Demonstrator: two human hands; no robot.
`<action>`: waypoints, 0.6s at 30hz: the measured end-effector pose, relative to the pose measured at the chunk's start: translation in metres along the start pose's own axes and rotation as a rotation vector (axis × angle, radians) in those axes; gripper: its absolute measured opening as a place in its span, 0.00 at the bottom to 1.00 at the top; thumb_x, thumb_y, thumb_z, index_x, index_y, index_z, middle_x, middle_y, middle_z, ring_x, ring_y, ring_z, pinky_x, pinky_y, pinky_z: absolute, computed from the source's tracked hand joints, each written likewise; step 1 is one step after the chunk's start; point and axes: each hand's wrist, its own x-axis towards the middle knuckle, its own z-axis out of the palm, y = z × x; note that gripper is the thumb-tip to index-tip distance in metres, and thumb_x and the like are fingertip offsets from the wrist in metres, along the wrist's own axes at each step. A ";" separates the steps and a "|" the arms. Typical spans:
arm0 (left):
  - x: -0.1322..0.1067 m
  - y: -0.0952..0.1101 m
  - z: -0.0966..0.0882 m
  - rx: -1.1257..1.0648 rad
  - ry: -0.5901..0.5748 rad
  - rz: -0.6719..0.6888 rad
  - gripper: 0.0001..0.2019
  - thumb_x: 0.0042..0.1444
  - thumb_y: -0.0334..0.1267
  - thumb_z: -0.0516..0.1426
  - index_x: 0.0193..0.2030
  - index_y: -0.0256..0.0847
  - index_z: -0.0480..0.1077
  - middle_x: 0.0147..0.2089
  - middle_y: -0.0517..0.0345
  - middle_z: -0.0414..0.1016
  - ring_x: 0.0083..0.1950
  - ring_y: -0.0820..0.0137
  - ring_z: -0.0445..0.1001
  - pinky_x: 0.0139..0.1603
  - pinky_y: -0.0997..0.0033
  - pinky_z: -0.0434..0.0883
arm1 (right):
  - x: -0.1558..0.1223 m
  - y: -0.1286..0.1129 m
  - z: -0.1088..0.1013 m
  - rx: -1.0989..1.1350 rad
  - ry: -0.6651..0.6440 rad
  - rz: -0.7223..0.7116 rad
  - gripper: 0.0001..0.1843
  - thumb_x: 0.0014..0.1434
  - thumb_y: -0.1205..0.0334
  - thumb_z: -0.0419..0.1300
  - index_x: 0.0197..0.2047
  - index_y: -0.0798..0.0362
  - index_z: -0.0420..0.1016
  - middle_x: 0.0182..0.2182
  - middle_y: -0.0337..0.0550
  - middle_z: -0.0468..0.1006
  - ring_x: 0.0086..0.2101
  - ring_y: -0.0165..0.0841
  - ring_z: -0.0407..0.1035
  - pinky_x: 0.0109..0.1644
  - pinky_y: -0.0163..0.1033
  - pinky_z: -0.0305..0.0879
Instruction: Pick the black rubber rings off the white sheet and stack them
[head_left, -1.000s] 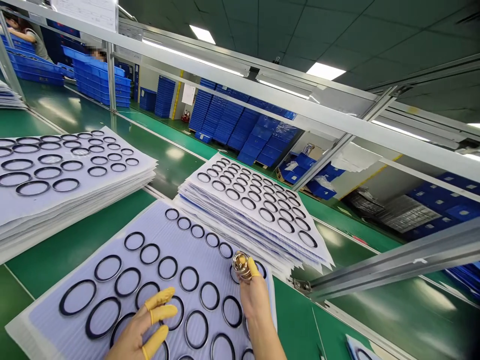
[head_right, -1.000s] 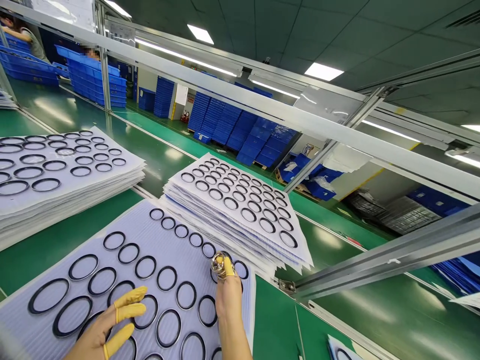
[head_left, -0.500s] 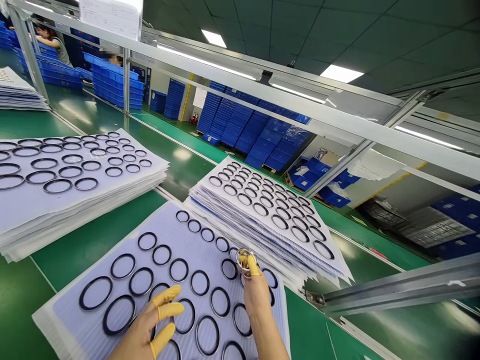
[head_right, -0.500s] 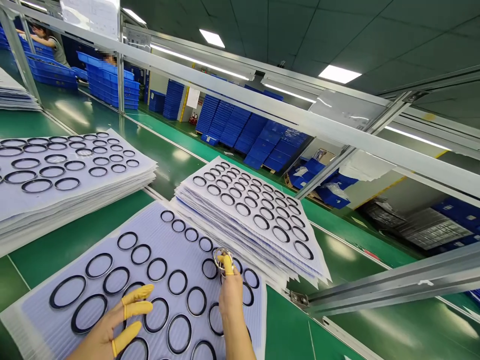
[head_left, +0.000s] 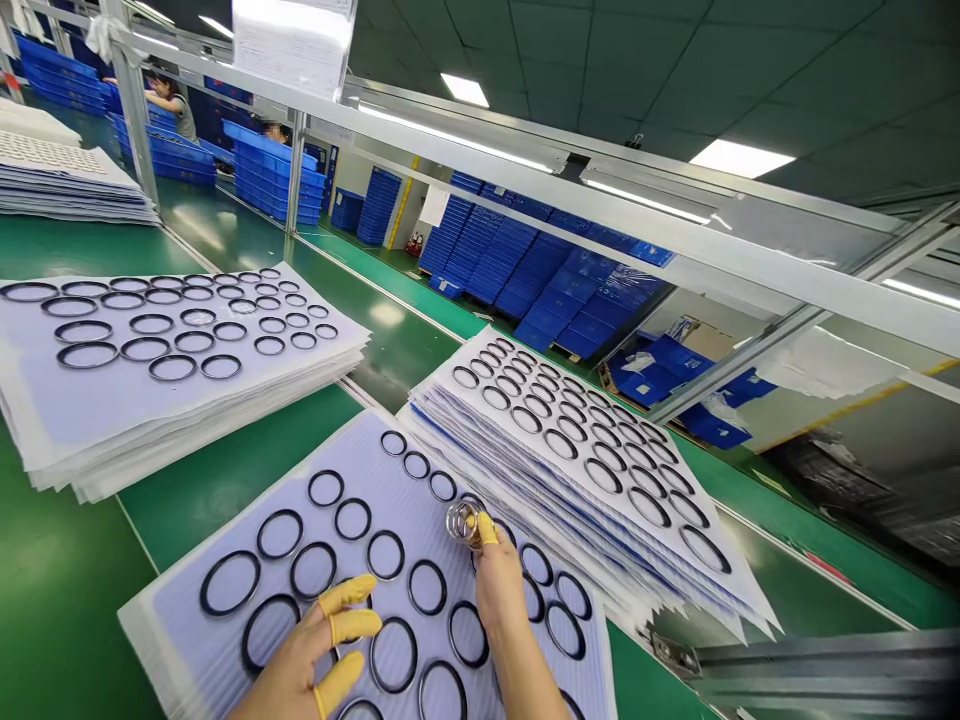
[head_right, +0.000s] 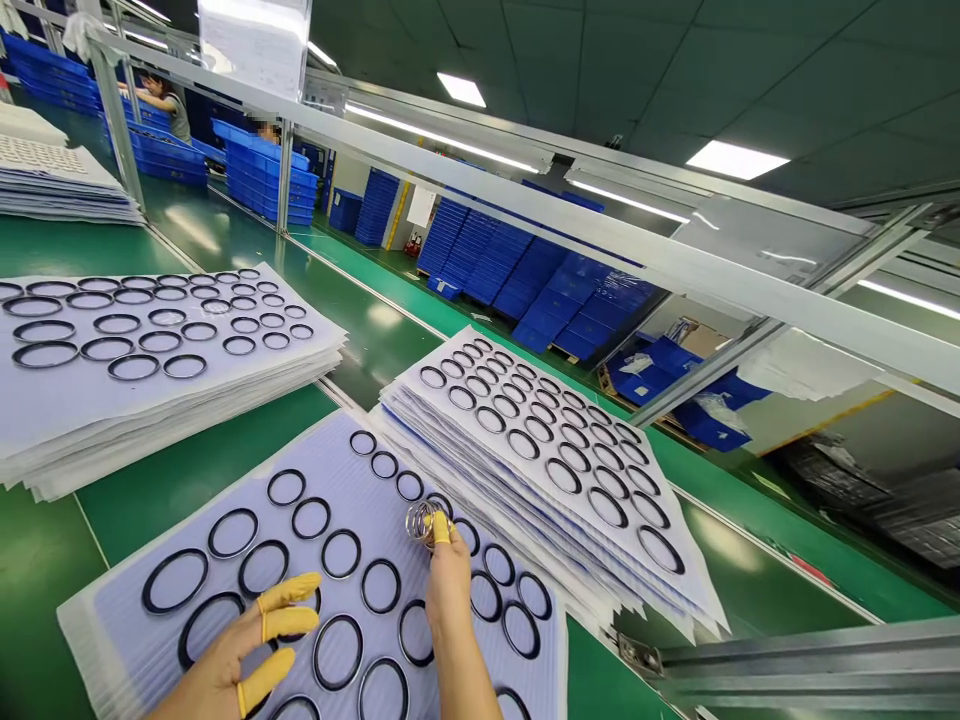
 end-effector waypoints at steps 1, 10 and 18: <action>0.000 -0.002 -0.001 0.001 -0.002 0.007 0.11 0.60 0.41 0.54 0.47 0.55 0.74 0.62 0.59 0.68 0.60 0.64 0.69 0.60 0.62 0.67 | -0.001 -0.001 0.001 -0.084 -0.002 -0.069 0.18 0.63 0.50 0.54 0.37 0.57 0.74 0.37 0.48 0.80 0.39 0.41 0.74 0.46 0.52 0.68; 0.000 -0.014 -0.003 -0.018 -0.003 0.003 0.12 0.60 0.39 0.53 0.48 0.53 0.74 0.62 0.56 0.67 0.60 0.64 0.69 0.61 0.62 0.67 | -0.025 -0.022 0.010 -0.755 -0.093 -0.632 0.12 0.61 0.65 0.55 0.31 0.55 0.79 0.54 0.61 0.74 0.58 0.59 0.59 0.57 0.64 0.51; 0.000 -0.024 -0.003 -0.042 -0.015 0.068 0.13 0.60 0.45 0.54 0.49 0.52 0.74 0.62 0.53 0.68 0.59 0.62 0.70 0.59 0.64 0.68 | -0.016 -0.034 0.054 -1.013 -0.151 -0.792 0.08 0.59 0.65 0.60 0.36 0.53 0.82 0.52 0.55 0.77 0.56 0.55 0.64 0.54 0.57 0.61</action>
